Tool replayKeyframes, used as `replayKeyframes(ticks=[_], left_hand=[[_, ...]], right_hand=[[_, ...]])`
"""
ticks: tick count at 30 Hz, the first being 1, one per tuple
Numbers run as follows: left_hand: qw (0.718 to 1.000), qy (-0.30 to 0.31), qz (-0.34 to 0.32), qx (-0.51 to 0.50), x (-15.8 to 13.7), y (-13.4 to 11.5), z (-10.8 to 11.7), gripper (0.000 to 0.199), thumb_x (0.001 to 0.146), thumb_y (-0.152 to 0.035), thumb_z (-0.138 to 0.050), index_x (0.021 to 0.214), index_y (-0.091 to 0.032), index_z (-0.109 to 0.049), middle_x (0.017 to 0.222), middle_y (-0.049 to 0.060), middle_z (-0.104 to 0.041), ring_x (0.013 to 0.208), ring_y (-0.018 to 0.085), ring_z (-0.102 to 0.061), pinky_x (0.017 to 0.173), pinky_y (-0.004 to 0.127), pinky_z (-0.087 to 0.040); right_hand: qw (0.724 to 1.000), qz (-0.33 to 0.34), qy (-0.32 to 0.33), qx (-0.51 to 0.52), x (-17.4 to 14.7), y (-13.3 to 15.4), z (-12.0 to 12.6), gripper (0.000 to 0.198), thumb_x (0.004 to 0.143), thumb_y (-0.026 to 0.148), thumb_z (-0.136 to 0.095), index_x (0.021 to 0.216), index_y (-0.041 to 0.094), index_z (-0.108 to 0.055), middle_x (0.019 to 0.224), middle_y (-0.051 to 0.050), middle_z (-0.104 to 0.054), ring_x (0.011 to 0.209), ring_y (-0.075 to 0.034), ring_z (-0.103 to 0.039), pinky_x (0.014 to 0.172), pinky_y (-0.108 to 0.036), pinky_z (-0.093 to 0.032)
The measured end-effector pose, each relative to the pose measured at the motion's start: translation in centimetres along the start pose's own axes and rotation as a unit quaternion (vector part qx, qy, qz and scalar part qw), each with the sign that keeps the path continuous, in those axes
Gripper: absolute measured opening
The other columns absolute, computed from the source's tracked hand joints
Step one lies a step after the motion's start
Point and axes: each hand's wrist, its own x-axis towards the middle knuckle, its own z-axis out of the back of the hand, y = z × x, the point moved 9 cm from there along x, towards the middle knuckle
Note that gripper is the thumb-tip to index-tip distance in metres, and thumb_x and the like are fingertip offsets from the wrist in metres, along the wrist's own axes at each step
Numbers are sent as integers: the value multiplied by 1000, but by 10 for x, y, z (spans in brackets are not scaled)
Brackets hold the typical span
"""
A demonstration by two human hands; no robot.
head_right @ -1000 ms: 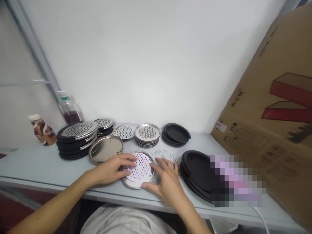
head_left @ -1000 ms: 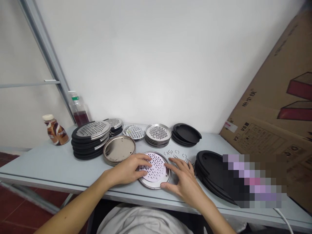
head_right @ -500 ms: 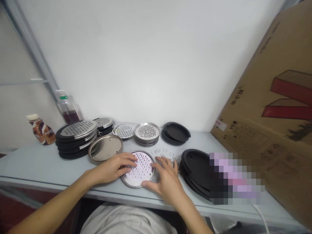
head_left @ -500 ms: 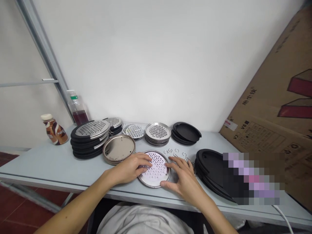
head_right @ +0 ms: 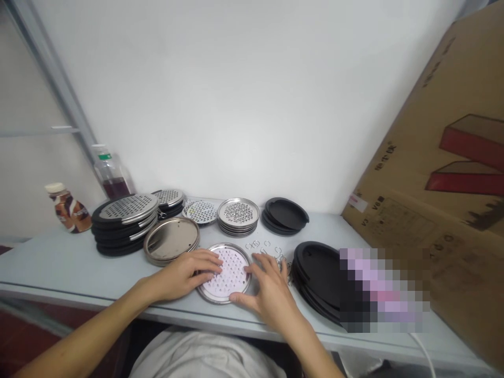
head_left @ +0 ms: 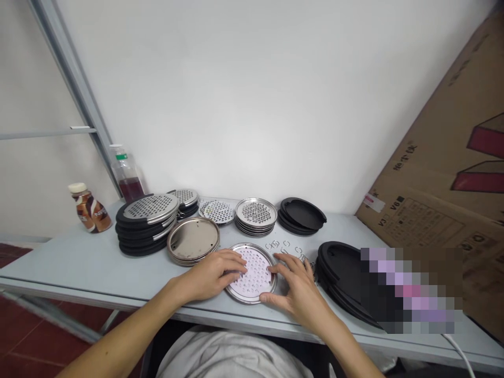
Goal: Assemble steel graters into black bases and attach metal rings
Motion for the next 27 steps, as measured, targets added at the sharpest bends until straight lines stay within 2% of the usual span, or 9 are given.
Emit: replayKeyframes(ticks=[5, 9, 13, 18, 21, 27], left_hand=[[999, -42, 9, 22, 8, 3, 3, 28, 94, -12, -52, 108, -24, -72, 110, 2, -73, 106, 19, -65, 98, 33, -47], [997, -69, 20, 27, 15, 3, 9, 28, 91, -9, -51, 105, -23, -71, 114, 4, -68, 102, 18, -65, 94, 30, -49], [996, -82, 19, 35, 23, 5, 14, 28, 92, -9, -51, 109, -21, -69, 108, 5, -68, 100, 19, -64, 93, 30, -49], [990, -95, 36, 102, 34, 13, 14, 23, 92, -10, -53, 107, -18, -69, 104, 6, -67, 100, 19, -62, 91, 30, -49], [984, -95, 49, 143, 41, 20, 8, 23, 93, -8, -51, 99, -16, -71, 101, 8, -66, 99, 21, -61, 91, 32, -49], [979, -94, 66, 167, 45, 34, -3, 28, 90, -3, -47, 97, -14, -72, 98, 10, -63, 99, 23, -58, 91, 36, -49]], right_hand=[[1000, 3, 1, 1, 0, 1, 1, 61, 74, 72, -64, 114, 26, -66, 141, -14, -53, 135, -37, -39, 111, -67, -17], [1000, 4, 2, 4, -1, 3, 2, 62, 75, 71, -63, 116, 25, -64, 142, -15, -51, 135, -37, -40, 111, -68, -15], [1000, 10, -4, 4, -1, 2, 2, 68, 75, 71, -63, 126, 27, -59, 145, -13, -49, 136, -37, -40, 113, -68, -11], [996, 91, 2, -3, -3, 14, -3, 84, 75, 71, -64, 144, 28, -44, 150, -12, -44, 143, -38, -30, 114, -69, -5], [991, 129, 22, 0, -6, 23, -4, 78, 76, 69, -64, 142, 30, -47, 152, -10, -42, 145, -38, -25, 114, -69, -4], [993, 111, 45, 16, -6, 28, -3, 61, 80, 61, -65, 133, 31, -55, 148, -8, -47, 141, -36, -33, 115, -69, -8]])
